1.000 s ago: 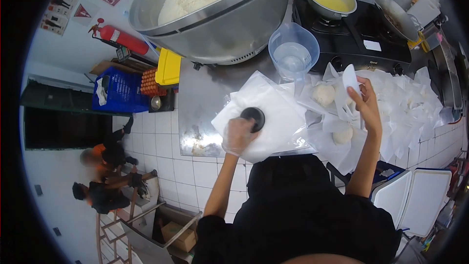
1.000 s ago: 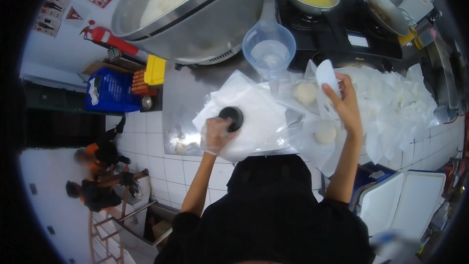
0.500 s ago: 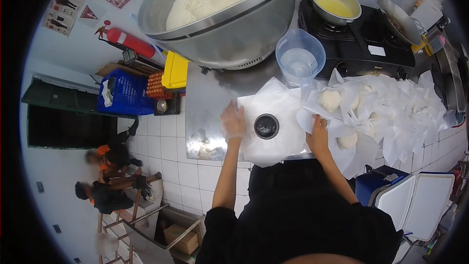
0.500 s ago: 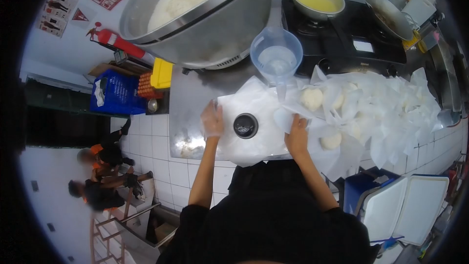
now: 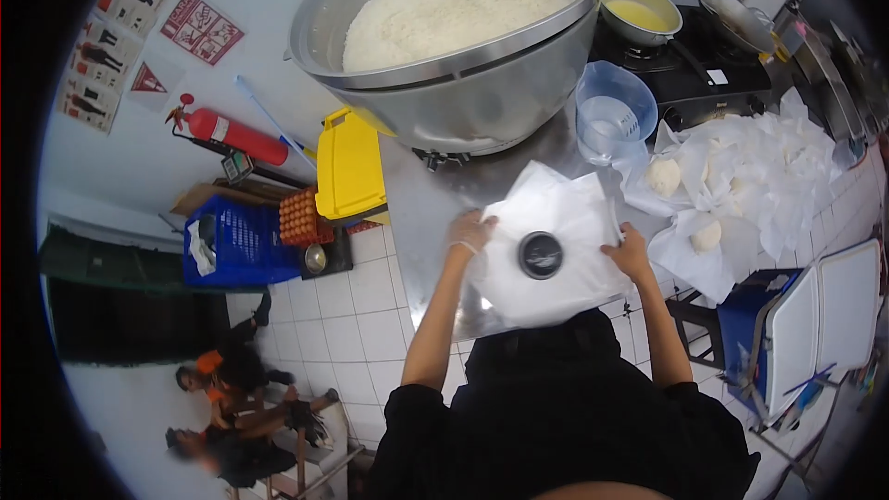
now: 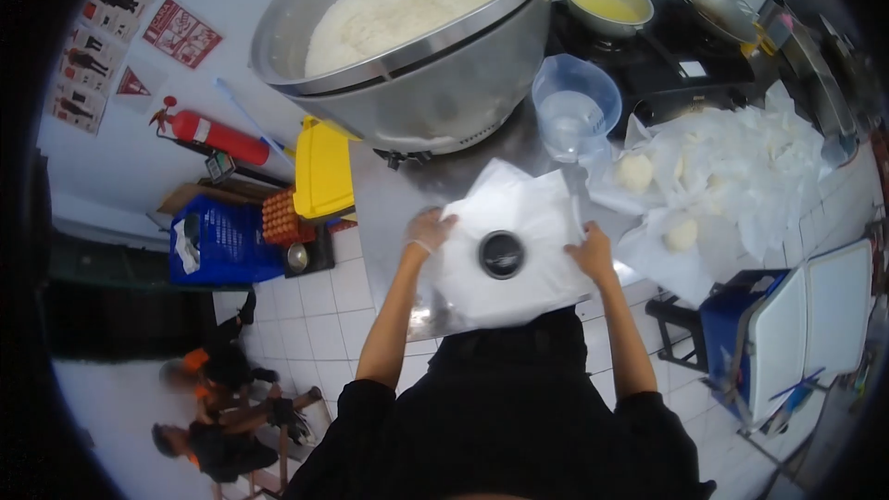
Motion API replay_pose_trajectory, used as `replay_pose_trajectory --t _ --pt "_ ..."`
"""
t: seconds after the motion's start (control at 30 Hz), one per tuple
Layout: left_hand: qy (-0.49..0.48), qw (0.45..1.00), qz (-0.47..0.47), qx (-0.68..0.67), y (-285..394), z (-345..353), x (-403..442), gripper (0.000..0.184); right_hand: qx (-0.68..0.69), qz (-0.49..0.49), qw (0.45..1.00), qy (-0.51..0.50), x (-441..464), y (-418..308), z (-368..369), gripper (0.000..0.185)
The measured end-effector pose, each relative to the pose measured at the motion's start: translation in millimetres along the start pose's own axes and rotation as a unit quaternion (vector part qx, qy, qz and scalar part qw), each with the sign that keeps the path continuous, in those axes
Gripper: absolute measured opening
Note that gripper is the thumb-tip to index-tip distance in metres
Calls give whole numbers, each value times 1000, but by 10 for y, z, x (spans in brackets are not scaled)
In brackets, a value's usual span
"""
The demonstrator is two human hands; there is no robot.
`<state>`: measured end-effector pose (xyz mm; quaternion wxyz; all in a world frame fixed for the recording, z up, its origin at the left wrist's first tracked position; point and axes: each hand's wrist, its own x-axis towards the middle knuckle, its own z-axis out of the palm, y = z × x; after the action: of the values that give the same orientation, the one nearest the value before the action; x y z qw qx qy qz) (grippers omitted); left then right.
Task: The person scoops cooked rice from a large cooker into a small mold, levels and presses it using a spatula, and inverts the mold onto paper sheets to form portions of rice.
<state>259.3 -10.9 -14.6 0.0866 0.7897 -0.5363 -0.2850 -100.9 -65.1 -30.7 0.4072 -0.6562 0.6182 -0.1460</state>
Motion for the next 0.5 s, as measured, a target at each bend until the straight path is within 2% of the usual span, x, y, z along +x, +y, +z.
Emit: replay_pose_trajectory --t 0.03,0.1,0.2,0.3,0.37,0.4,0.5 --pt "-3 1000 -11 -12 -196 -157 -39 62 13 -19 1000 -14 -75 -85 199 64" --pt "-17 998 11 59 -861 -279 108 59 19 -26 999 -31 -273 -435 623 68" --pt "-81 994 -38 67 -1157 -661 -12 56 13 -13 999 -32 -492 -842 1043 70" --pt "-4 993 -91 82 -1132 -784 -180 55 -30 12 998 -52 -680 -1128 1113 69" --pt "112 981 -74 140 -1295 -543 -151 54 -101 18 993 -65 -762 -1244 1039 67" --pt "171 969 -65 167 -1337 -428 -154 55 -117 -16 993 -15 -755 -1271 1001 62" --pt "344 920 3 187 -856 -530 -661 71 -140 -113 973 143 -608 -1544 872 43"
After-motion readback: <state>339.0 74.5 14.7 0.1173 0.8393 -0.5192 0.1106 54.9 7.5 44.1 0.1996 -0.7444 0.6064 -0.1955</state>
